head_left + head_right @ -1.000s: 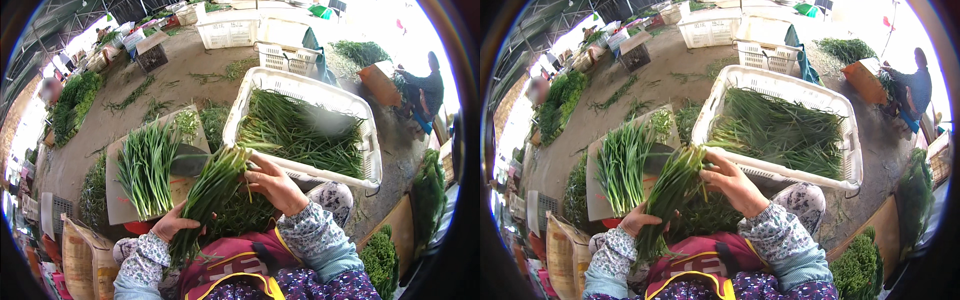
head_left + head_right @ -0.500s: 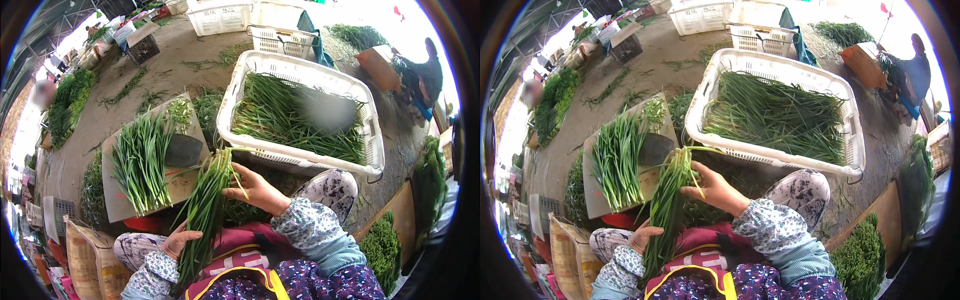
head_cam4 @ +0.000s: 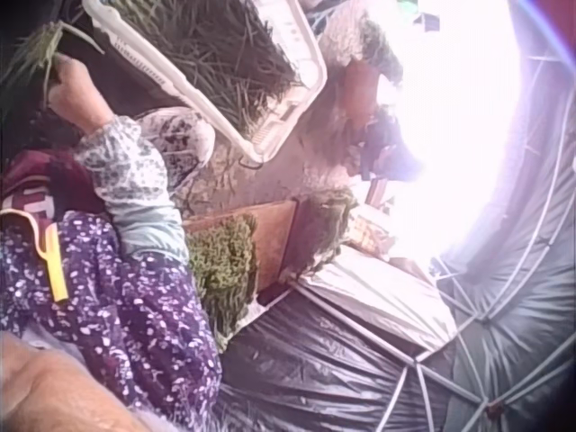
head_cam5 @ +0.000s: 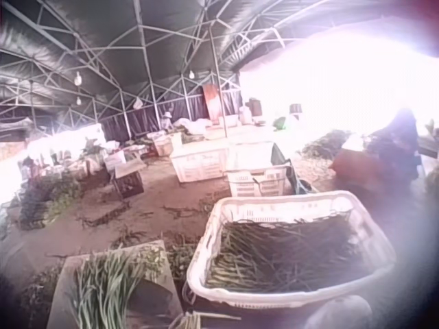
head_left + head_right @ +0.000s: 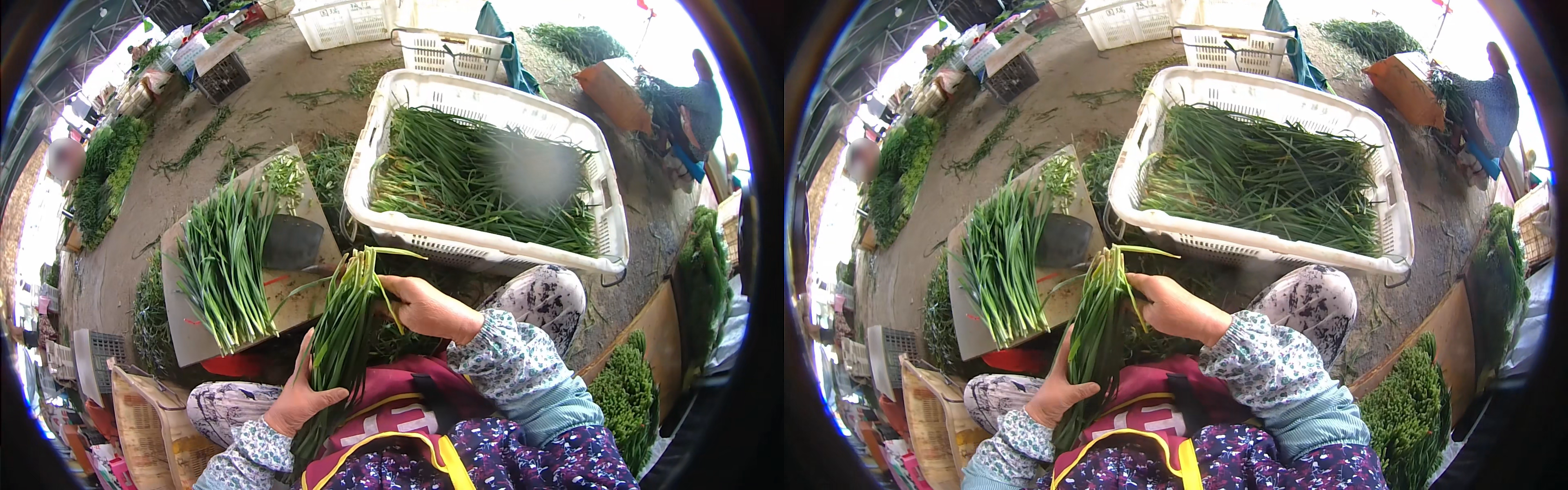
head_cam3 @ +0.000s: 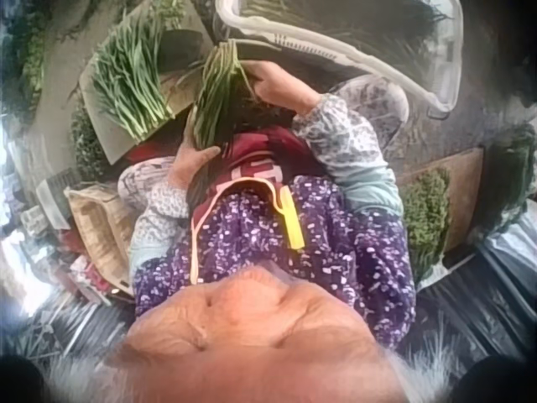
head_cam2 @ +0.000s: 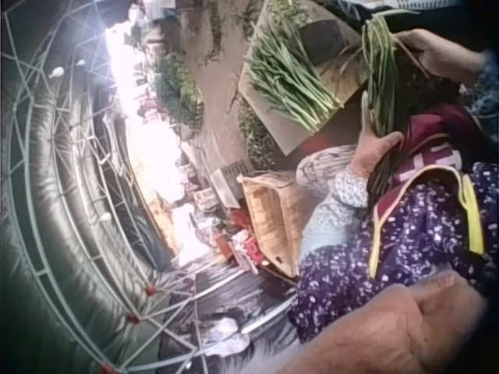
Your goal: The person sits on the floor and trims the ends of green onions by hand, placing the trimmed stalks into a white basket. The person repeatedly picks up bunches, removes the root ends, and sets the cleaned onions aside.
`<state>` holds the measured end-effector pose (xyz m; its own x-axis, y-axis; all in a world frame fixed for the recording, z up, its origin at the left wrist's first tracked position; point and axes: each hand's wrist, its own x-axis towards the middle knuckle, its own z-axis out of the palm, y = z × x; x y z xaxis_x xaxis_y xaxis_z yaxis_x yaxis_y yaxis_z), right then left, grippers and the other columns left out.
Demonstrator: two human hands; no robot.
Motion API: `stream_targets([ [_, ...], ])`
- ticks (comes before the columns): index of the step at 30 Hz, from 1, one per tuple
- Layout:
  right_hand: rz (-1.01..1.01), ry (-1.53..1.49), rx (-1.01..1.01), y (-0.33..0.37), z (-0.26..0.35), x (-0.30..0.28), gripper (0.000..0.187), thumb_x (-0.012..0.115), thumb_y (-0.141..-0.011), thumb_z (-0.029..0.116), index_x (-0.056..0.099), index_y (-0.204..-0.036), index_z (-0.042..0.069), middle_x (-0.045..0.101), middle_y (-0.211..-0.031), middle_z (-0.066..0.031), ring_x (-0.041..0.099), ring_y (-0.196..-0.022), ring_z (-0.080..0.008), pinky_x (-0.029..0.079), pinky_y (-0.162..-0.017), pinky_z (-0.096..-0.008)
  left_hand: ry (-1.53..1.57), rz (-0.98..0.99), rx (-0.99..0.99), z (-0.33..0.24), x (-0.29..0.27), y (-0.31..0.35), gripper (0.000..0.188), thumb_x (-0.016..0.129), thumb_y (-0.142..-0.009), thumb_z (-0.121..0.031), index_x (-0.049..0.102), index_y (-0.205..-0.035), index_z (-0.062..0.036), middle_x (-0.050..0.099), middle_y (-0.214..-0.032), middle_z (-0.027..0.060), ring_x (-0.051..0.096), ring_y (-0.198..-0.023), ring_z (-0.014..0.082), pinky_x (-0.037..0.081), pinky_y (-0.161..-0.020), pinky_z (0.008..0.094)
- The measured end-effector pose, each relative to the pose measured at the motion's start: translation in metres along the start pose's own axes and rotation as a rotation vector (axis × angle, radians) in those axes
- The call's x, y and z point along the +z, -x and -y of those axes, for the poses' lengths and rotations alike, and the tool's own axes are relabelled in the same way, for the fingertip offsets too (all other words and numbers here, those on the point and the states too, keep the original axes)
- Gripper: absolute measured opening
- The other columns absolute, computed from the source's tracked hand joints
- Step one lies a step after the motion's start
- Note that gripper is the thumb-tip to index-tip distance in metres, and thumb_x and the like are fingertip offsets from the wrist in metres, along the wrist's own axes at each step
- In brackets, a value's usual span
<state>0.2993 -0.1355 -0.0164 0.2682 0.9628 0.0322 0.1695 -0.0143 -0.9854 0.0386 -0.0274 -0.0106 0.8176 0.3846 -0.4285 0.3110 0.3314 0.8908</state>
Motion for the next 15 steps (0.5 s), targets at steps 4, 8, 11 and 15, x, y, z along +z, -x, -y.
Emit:
stream_targets([
  [4, -0.055, 0.094, -0.076, -0.004, -0.002, 0.003, 0.039, 0.059, -0.095, 0.005, 0.053, -0.132, -0.006, 0.065, -0.119, -0.0252, 0.066, -0.109, -0.0278, 0.049, -0.094, -0.0333, -0.381, 0.03, -0.024, -0.01, 0.002, 0.004, 0.118, 0.093, -0.064, -0.023, 0.02, -0.153, 0.0004, 0.048, -0.144, 0.0134, 0.047, -0.132, 0.02, 0.035, -0.111, 0.0314],
  [8, -0.042, 0.248, -0.212, -0.007, 0.009, 0.002, 0.036, 0.06, -0.092, 0.005, 0.057, -0.127, -0.005, 0.065, -0.106, -0.0254, 0.063, -0.101, -0.0415, 0.051, -0.088, -0.0415, -0.202, 0.025, -0.263, -0.013, 0.015, 0.001, 0.089, 0.085, -0.069, -0.014, 0.038, -0.142, 0.0013, 0.059, -0.127, 0.0124, 0.057, -0.116, 0.019, 0.044, -0.1, 0.0315],
  [11, -0.019, 0.357, -0.117, -0.005, 0.005, -0.015, 0.027, 0.065, -0.09, 0.016, 0.063, -0.11, -0.004, 0.065, -0.094, -0.0267, 0.062, -0.093, -0.0446, 0.051, -0.08, -0.0459, 0.106, 0.03, -0.378, -0.015, 0.012, -0.002, 0.054, 0.069, -0.078, 0.004, 0.054, -0.129, 0.002, 0.07, -0.106, 0.0125, 0.068, -0.092, 0.0178, 0.056, -0.08, 0.0297],
  [15, 0.021, 0.278, -0.041, -0.003, 0.017, -0.036, 0.026, 0.07, -0.088, 0.02, 0.068, -0.1, -0.003, 0.067, -0.088, -0.025, 0.066, -0.084, -0.0411, 0.052, -0.074, -0.0425, 0.254, 0.054, -0.387, -0.023, -0.001, 0.001, 0.056, 0.064, -0.077, 0.007, 0.051, -0.131, 0.0034, 0.069, -0.105, 0.015, 0.07, -0.081, 0.023, 0.059, -0.075, 0.0332],
])
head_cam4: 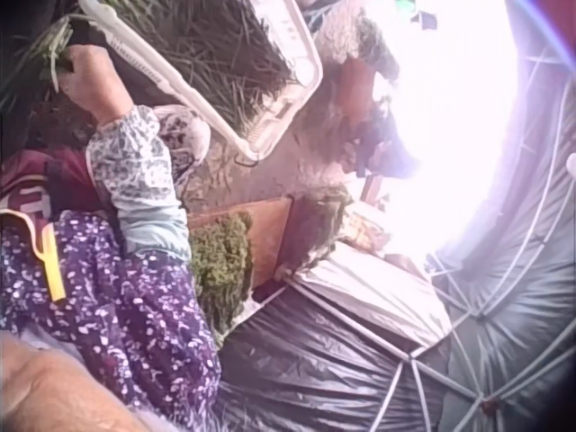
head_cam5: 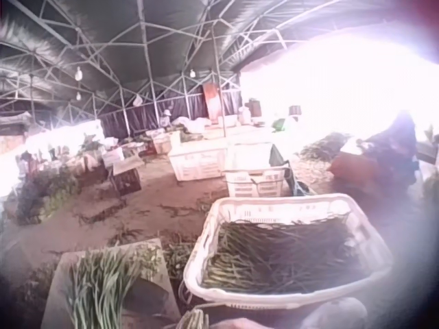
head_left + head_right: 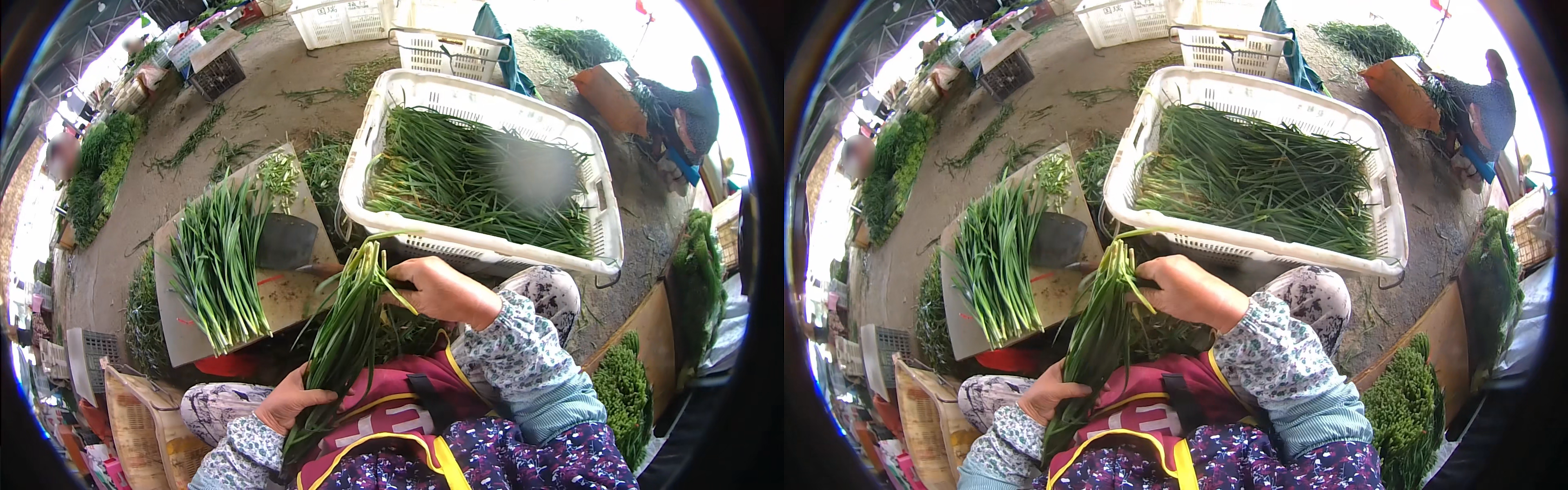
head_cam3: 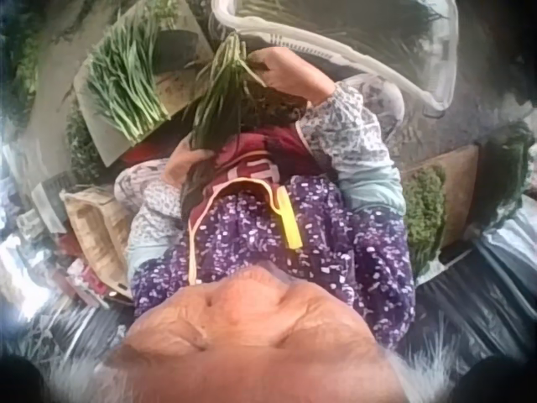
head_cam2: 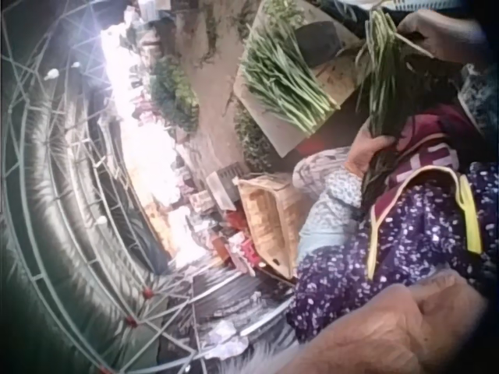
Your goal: The person sits on the floor and trims the ends of green onions by hand, placing the trimmed stalks into a white basket. The person repeatedly picks up bunches, removes the root ends, and sets the cleaned onions aside.
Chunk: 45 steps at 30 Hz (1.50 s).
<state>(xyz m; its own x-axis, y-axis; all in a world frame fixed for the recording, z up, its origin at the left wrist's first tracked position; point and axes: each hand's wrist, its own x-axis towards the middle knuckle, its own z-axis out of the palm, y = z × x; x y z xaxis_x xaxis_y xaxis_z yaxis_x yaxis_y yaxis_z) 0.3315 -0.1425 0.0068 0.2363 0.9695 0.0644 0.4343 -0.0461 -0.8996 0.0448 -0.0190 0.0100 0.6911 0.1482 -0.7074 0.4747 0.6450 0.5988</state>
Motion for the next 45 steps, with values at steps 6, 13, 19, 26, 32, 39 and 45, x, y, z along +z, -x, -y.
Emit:
stream_targets([
  [6, 0.026, -0.009, 0.027, 0.004, 0.003, -0.023, 0.022, 0.069, -0.087, 0.016, 0.07, -0.103, 0.0, 0.069, -0.089, -0.0217, 0.068, -0.081, -0.034, 0.052, -0.075, -0.0375, 0.087, 0.055, -0.034, -0.001, -0.006, 0.002, 0.059, 0.06, -0.078, 0.007, 0.047, -0.136, 0.0008, 0.066, -0.104, 0.0145, 0.071, -0.075, 0.0256, 0.06, -0.07, 0.0367],
  [13, -0.145, 0.293, 0.036, -0.005, -0.005, -0.049, 0.015, 0.068, -0.089, 0.012, 0.071, -0.096, -0.001, 0.068, -0.079, -0.0188, 0.068, -0.071, -0.0288, 0.053, -0.067, -0.0354, 0.039, 0.017, 0.031, 0.027, -0.022, -0.002, 0.061, 0.058, -0.086, 0.008, 0.042, -0.144, -0.0003, 0.06, -0.131, 0.0138, 0.062, -0.115, 0.0232, 0.051, -0.099, 0.0367],
  [19, -0.347, 0.162, 0.185, 0.001, -0.014, -0.087, 0.016, 0.066, -0.093, 0.011, 0.071, -0.096, -0.004, 0.07, -0.076, -0.0115, 0.059, -0.069, -0.0092, 0.049, -0.064, -0.0265, 0.182, -0.03, -0.007, 0.037, -0.036, 0.016, 0.054, 0.066, -0.091, 0.0, 0.044, -0.141, 0.0009, 0.061, -0.128, 0.0106, 0.062, -0.114, 0.0188, 0.052, -0.097, 0.0342],
  [26, -0.133, 0.325, -0.08, 0.023, -0.038, -0.026, 0.038, 0.071, -0.084, 0.014, 0.064, -0.119, 0.003, 0.068, -0.098, -0.0192, 0.066, -0.096, -0.0363, 0.052, -0.086, -0.0411, 0.167, -0.041, 0.056, 0.047, -0.044, 0.02, 0.057, 0.068, -0.09, -0.001, 0.044, -0.142, -0.0006, 0.061, -0.13, 0.0103, 0.061, -0.114, 0.0185, 0.05, -0.1, 0.0334],
  [32, -0.06, -0.084, -0.027, -0.009, -0.026, 0.006, 0.029, 0.067, -0.094, 0.023, 0.068, -0.109, -0.002, 0.072, -0.094, -0.0182, 0.068, -0.082, -0.0185, 0.054, -0.077, -0.033, 0.043, 0.022, 0.077, 0.046, -0.034, 0.02, 0.07, 0.077, -0.082, 0.0, 0.042, -0.144, 0.0007, 0.059, -0.134, 0.0098, 0.059, -0.118, 0.0177, 0.045, -0.104, 0.0314],
  [39, -0.27, -0.24, 0.277, -0.01, -0.029, -0.012, 0.018, 0.06, -0.096, 0.014, 0.07, -0.091, -0.001, 0.062, -0.071, -0.0041, 0.055, -0.066, -0.0107, 0.048, -0.062, -0.0279, -0.065, 0.009, 0.073, 0.029, -0.013, 0.028, 0.085, 0.082, -0.069, 0.01, 0.041, -0.144, 0.0025, 0.058, -0.136, 0.012, 0.057, -0.123, 0.0191, 0.044, -0.107, 0.0345],
  [45, -0.702, -0.448, 0.398, -0.001, -0.053, -0.048, 0.026, 0.058, -0.101, 0.018, 0.068, -0.091, -0.003, 0.053, -0.064, 0.0018, 0.043, -0.049, -0.0052, 0.037, -0.044, -0.0207, -0.015, 0.008, 0.101, 0.036, -0.03, 0.035, 0.083, 0.08, -0.072, 0.013, 0.042, -0.145, 0.0001, 0.058, -0.135, 0.011, 0.058, -0.12, 0.0172, 0.045, -0.104, 0.0323],
])
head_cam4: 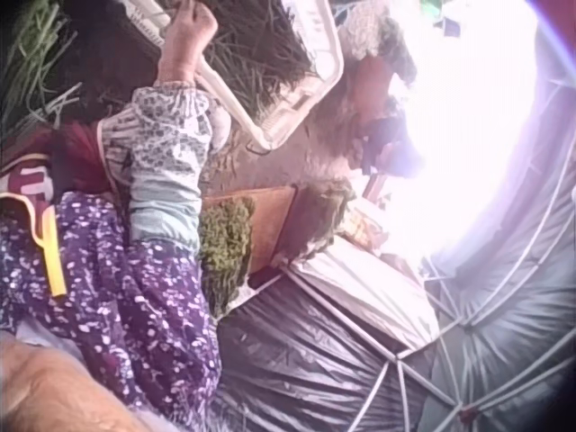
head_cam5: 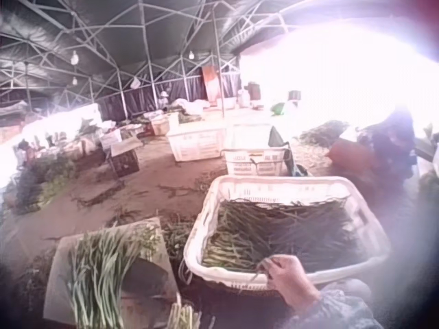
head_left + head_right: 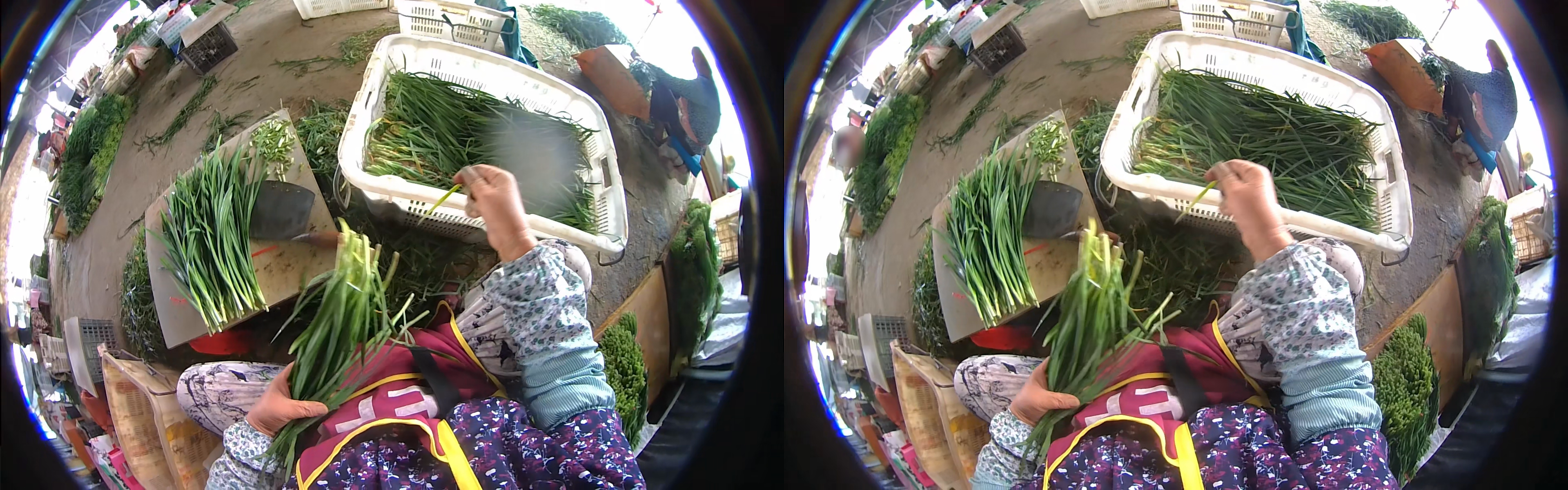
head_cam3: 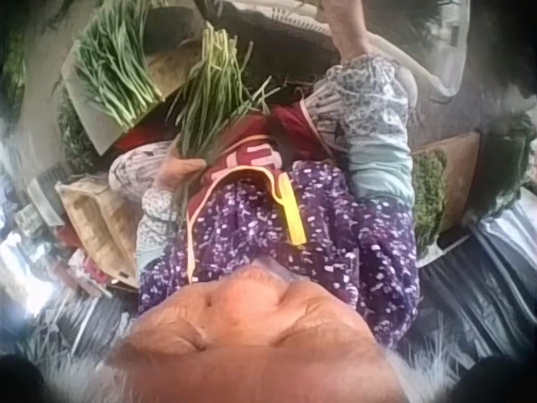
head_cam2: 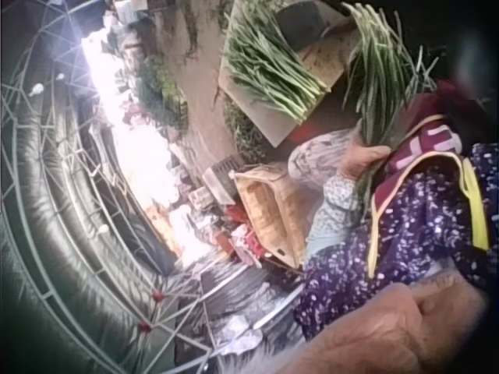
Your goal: The person sits on the floor and trims the ends of green onions by hand, placing the trimmed stalks into a white basket. The person repeatedly picks up bunches, removes the root ends, and sets the cleaned onions aside.
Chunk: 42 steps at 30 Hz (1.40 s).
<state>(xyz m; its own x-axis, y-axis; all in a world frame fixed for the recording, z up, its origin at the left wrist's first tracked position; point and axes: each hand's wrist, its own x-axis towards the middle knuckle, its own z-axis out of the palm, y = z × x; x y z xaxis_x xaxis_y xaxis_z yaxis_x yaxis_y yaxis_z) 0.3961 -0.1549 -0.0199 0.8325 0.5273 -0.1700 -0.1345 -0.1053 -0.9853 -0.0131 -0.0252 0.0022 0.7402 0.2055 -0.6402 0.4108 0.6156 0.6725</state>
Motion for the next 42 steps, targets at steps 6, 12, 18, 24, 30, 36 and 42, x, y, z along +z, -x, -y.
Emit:
stream_targets([
  [6, 0.792, 0.651, -0.183, 0.034, -0.012, -0.014, 0.043, 0.068, -0.08, 0.009, 0.066, -0.123, 0.005, 0.069, -0.085, -0.0103, 0.066, -0.076, -0.0192, 0.055, -0.072, -0.0334, 0.19, -0.056, 0.053, -0.002, -0.02, 0.017, 0.068, 0.08, -0.067, 0.011, 0.055, -0.129, -0.0002, 0.068, -0.106, 0.0132, 0.065, -0.081, 0.0221, 0.05, -0.069, 0.0343],
  [12, 0.76, 0.015, 0.258, 0.079, -0.029, 0.041, 0.044, 0.059, -0.098, 0.041, 0.065, -0.12, 0.003, 0.07, -0.105, -0.0114, 0.069, -0.092, -0.0222, 0.054, -0.082, -0.0349, 0.109, -0.03, 0.111, -0.011, -0.018, 0.016, 0.05, 0.081, -0.072, -0.004, 0.058, -0.116, 0.0013, 0.061, -0.075, 0.0123, 0.051, -0.046, 0.0202, 0.035, -0.042, 0.0331],
  [18, 0.815, -0.21, 0.423, 0.085, -0.027, 0.069, 0.021, 0.069, -0.095, 0.022, 0.07, -0.101, 0.002, 0.068, -0.085, 0.0002, 0.062, -0.071, -0.0068, 0.052, -0.07, -0.0224, 0.113, -0.054, 0.088, -0.01, -0.012, 0.014, 0.048, 0.075, -0.072, 0.003, 0.057, -0.117, 0.0022, 0.062, -0.079, 0.0155, 0.051, -0.047, 0.0209, 0.035, -0.042, 0.0335],
  [24, 0.95, 0.097, 0.077, 0.073, -0.018, 0.056, 0.025, 0.073, -0.088, 0.014, 0.072, -0.108, -0.002, 0.073, -0.09, -0.0022, 0.06, -0.082, -0.0065, 0.051, -0.079, -0.0261, 0.134, -0.017, 0.031, -0.001, -0.024, 0.024, 0.054, 0.076, -0.07, 0.005, 0.055, -0.12, 0.0003, 0.06, -0.087, 0.0144, 0.052, -0.051, 0.0209, 0.036, -0.044, 0.0336],
  [30, 0.668, 0.34, -0.199, 0.057, -0.019, 0.034, 0.019, 0.072, -0.085, 0.012, 0.073, -0.098, -0.002, 0.072, -0.078, -0.0139, 0.063, -0.072, -0.0095, 0.052, -0.07, -0.029, 0.208, 0.145, 0.003, 0.012, -0.04, 0.031, 0.079, 0.073, -0.075, 0.002, 0.039, -0.146, -0.0124, 0.059, -0.101, 0.0118, 0.042, -0.046, 0.0139, 0.031, -0.043, 0.0311],
  [36, 0.355, 1.091, -0.636, 0.053, -0.016, 0.016, 0.037, 0.071, -0.076, 0.009, 0.071, -0.113, 0.013, 0.067, -0.11, -0.0091, 0.061, -0.107, -0.033, 0.047, -0.094, -0.0431, 0.237, 0.169, -0.007, -0.002, -0.023, 0.031, 0.049, 0.069, -0.076, 0.001, 0.05, -0.121, -0.0026, 0.062, -0.092, 0.0151, 0.046, -0.047, 0.0137, 0.035, -0.045, 0.0291],
  [42, 0.796, 0.09, -0.24, 0.079, 0.02, 0.084, 0.036, 0.071, -0.092, 0.013, 0.062, -0.126, 0.003, 0.067, -0.11, -0.0043, 0.06, -0.092, -0.0083, 0.051, -0.083, -0.0266, 0.179, 0.226, -0.029, 0.003, -0.026, 0.021, 0.057, 0.072, -0.078, -0.003, 0.047, -0.129, -0.0018, 0.061, -0.092, 0.016, 0.043, -0.045, 0.0125, 0.031, -0.042, 0.028],
])
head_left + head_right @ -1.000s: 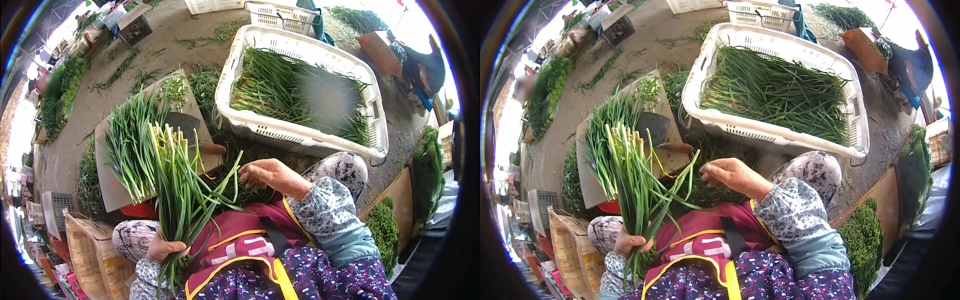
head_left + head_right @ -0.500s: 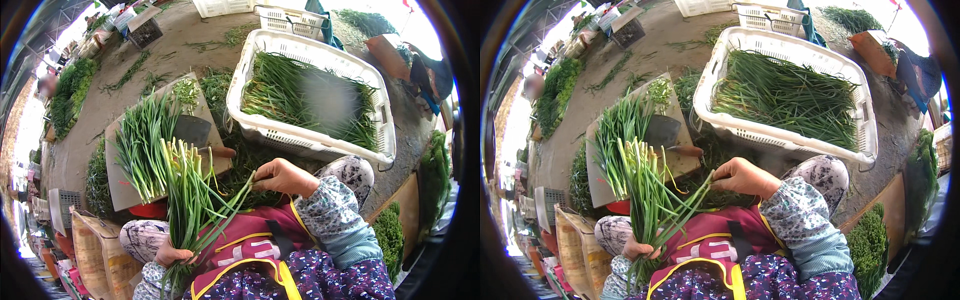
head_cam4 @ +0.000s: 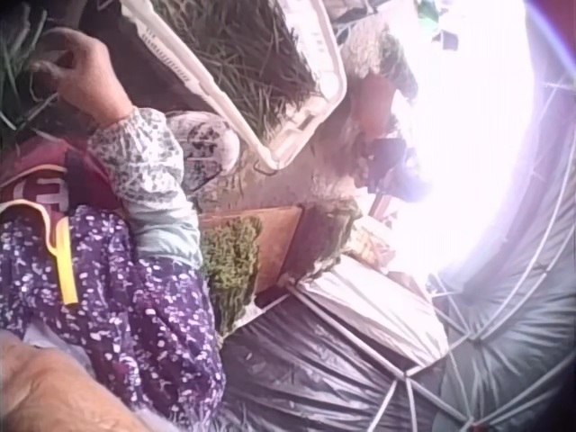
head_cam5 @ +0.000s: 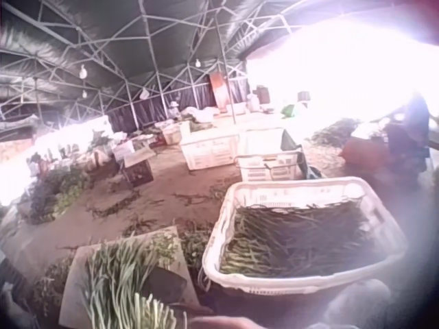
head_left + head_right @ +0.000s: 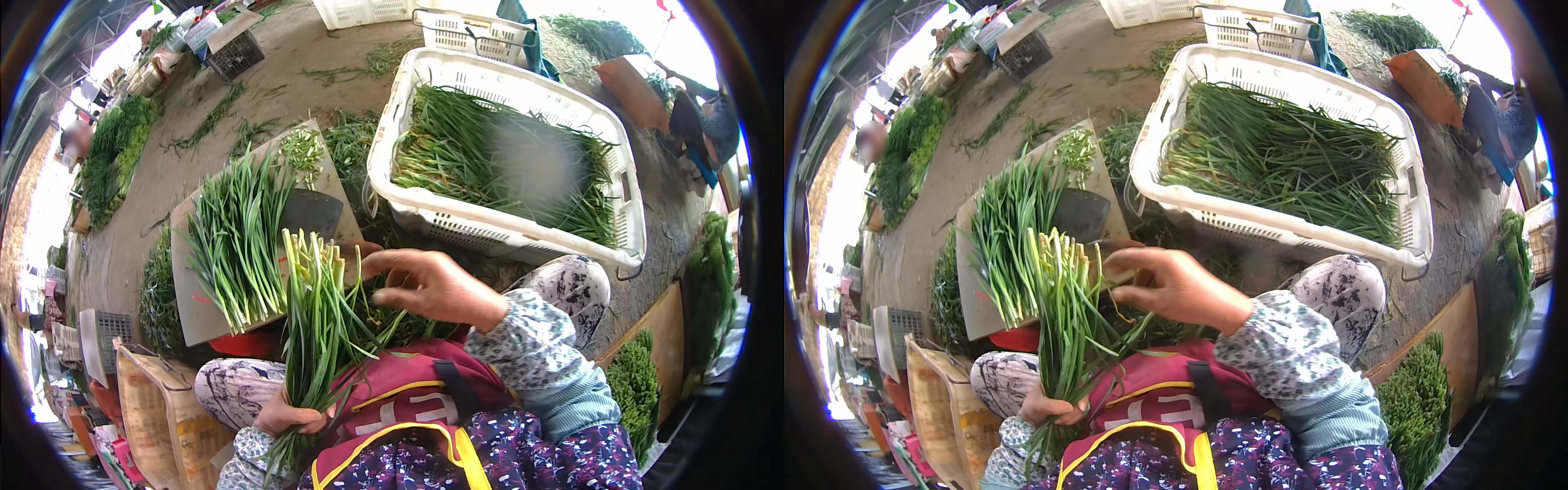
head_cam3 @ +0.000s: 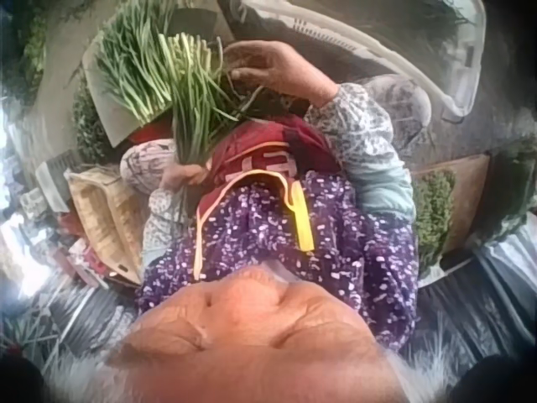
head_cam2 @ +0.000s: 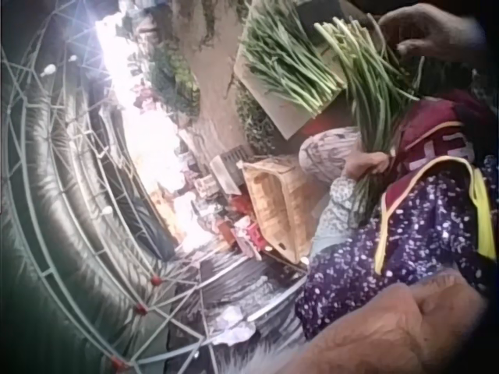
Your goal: The person sits on the floor and trims the ends of green onions by hand, placing the trimmed stalks into a white basket. The person repeatedly picks up bunches, removes the root ends, and sets the cleaned onions aside.
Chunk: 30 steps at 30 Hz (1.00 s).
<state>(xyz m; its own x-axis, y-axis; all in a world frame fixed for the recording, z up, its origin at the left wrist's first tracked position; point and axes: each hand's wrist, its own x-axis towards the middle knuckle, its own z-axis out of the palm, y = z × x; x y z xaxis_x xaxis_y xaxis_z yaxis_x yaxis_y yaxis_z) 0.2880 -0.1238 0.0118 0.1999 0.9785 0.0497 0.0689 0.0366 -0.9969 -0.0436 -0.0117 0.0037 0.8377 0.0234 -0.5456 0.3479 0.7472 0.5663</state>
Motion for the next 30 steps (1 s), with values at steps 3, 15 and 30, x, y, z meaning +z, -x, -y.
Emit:
stream_targets([
  [3, 0.098, -0.182, 0.14, -0.011, -0.004, 0.01, 0.026, 0.067, -0.095, 0.008, 0.065, -0.119, -0.001, 0.066, -0.092, 0.0013, 0.055, -0.079, -0.0042, 0.051, -0.071, -0.0234, -0.013, 0.006, -0.023, -0.002, 0.003, -0.002, 0.051, 0.073, -0.078, -0.005, 0.048, -0.122, 0.0018, 0.061, -0.09, 0.0157, 0.044, -0.046, 0.0124, 0.031, -0.043, 0.0276],
  [15, -0.464, 1.116, -0.292, 0.013, -0.062, -0.063, 0.017, 0.066, -0.086, 0.008, 0.072, -0.1, 0.002, 0.068, -0.078, -0.0188, 0.067, -0.076, -0.0384, 0.054, -0.071, -0.0411, 0.0, -0.081, 0.037, -0.003, 0.001, 0.003, 0.051, 0.07, -0.077, -0.004, 0.049, -0.123, 0.0008, 0.059, -0.088, 0.0145, 0.043, -0.044, 0.0129, 0.031, -0.042, 0.0285],
  [30, -0.154, -0.875, 0.266, -0.001, -0.032, 0.047, 0.032, 0.061, -0.101, 0.028, 0.063, -0.122, 0.004, 0.062, -0.096, 0.0069, 0.054, -0.081, -0.0009, 0.044, -0.069, -0.0189, -0.036, -0.134, 0.023, -0.006, 0.014, -0.018, 0.048, 0.071, -0.08, 0.003, 0.054, -0.125, 0.0028, 0.067, -0.102, 0.0193, 0.06, -0.061, 0.0186, 0.049, -0.055, 0.0296],
])
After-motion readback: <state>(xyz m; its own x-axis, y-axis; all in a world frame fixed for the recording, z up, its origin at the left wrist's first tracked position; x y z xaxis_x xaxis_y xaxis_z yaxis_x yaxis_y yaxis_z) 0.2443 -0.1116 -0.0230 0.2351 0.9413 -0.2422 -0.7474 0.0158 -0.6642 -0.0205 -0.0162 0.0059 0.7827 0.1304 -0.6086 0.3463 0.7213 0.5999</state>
